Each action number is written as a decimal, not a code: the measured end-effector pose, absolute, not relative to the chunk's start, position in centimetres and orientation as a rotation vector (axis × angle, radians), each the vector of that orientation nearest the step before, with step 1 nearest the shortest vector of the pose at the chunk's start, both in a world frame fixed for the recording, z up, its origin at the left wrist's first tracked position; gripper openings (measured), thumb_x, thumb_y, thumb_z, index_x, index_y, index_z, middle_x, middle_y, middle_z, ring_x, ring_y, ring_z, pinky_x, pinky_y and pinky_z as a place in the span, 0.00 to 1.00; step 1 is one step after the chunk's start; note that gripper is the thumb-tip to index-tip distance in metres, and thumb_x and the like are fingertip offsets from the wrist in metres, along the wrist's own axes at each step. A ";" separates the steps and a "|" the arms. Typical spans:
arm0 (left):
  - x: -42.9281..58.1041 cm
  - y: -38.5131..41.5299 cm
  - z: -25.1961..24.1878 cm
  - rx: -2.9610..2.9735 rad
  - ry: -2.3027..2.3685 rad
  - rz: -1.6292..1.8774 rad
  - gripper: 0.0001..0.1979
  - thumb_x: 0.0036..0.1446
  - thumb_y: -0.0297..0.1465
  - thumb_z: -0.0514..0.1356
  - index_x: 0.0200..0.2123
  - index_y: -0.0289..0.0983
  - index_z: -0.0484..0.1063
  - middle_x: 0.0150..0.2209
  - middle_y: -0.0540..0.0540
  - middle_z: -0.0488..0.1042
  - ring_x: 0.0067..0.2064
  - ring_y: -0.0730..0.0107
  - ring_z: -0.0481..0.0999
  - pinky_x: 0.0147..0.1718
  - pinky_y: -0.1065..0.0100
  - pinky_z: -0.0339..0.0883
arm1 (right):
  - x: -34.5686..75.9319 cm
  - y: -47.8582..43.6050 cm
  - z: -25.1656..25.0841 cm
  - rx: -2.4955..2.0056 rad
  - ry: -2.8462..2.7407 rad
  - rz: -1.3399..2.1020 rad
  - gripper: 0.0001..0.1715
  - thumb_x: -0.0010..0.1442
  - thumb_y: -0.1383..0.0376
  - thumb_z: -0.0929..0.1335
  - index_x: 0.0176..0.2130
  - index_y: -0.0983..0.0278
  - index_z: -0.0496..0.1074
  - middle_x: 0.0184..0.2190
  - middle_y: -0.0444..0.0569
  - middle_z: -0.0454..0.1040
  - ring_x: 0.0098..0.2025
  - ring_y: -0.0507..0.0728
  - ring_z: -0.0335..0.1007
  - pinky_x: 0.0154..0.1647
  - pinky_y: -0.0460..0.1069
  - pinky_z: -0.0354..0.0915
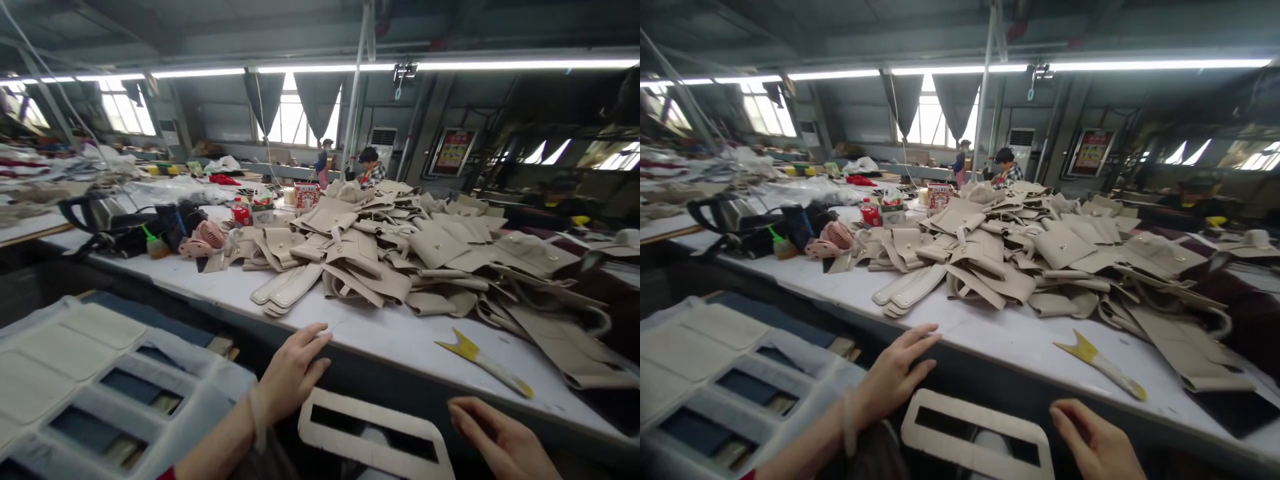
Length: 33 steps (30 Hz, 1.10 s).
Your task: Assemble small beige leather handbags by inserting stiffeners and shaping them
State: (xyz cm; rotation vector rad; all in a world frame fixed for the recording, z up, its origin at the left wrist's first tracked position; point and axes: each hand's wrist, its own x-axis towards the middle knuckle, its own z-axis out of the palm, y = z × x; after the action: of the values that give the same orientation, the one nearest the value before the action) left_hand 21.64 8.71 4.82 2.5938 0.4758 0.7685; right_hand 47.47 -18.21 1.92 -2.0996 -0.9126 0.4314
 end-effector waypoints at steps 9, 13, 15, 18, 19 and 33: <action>34.5 18.6 3.8 2.771 0.529 0.870 0.30 0.58 0.32 0.60 0.63 0.35 0.60 0.65 0.40 0.61 0.68 0.54 0.53 0.68 0.48 0.41 | 51.2 14.7 7.6 -2.289 -1.486 -0.253 0.28 0.60 0.71 0.63 0.59 0.74 0.63 0.64 0.63 0.60 0.64 0.64 0.56 0.64 0.55 0.53; 36.7 20.7 2.3 2.772 0.547 0.809 0.31 0.58 0.37 0.61 0.61 0.31 0.61 0.62 0.36 0.65 0.66 0.50 0.58 0.68 0.46 0.38 | 52.8 23.2 6.5 -2.402 -1.397 -0.300 0.22 0.61 0.65 0.68 0.54 0.68 0.67 0.59 0.59 0.66 0.59 0.66 0.62 0.58 0.64 0.60; 36.8 21.3 1.6 2.760 0.526 0.768 0.29 0.58 0.40 0.61 0.60 0.33 0.63 0.60 0.37 0.67 0.65 0.50 0.60 0.67 0.45 0.38 | 54.3 24.7 6.4 -2.441 -1.340 -0.286 0.15 0.63 0.61 0.68 0.48 0.66 0.71 0.50 0.53 0.72 0.51 0.61 0.69 0.52 0.61 0.65; 36.4 21.6 1.0 2.718 0.493 0.774 0.27 0.59 0.44 0.60 0.58 0.37 0.65 0.59 0.39 0.69 0.64 0.51 0.61 0.67 0.44 0.36 | 57.5 23.9 8.2 -2.449 -1.201 -0.341 0.14 0.66 0.58 0.66 0.42 0.66 0.73 0.40 0.49 0.75 0.42 0.57 0.72 0.46 0.57 0.68; 36.3 21.6 0.9 2.698 0.490 0.778 0.27 0.59 0.44 0.60 0.57 0.37 0.65 0.58 0.39 0.70 0.64 0.51 0.62 0.67 0.44 0.36 | 58.7 23.0 9.4 -2.433 -1.148 -0.384 0.15 0.66 0.57 0.65 0.42 0.66 0.73 0.38 0.49 0.75 0.40 0.56 0.72 0.44 0.56 0.67; 31.6 12.6 14.2 2.394 0.162 1.281 0.13 0.66 0.32 0.52 0.50 0.40 0.72 0.51 0.44 0.75 0.53 0.62 0.74 0.53 0.62 0.68 | 48.0 0.8 20.7 -1.777 -1.334 -0.651 0.23 0.63 0.51 0.62 0.38 0.63 0.79 0.29 0.47 0.78 0.30 0.57 0.73 0.30 0.48 0.64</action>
State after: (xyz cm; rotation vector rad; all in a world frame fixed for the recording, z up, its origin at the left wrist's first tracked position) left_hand 31.64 12.57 14.15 2.3939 0.1624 1.2808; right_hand 47.99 0.83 20.70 -1.7772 -1.3341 -0.6506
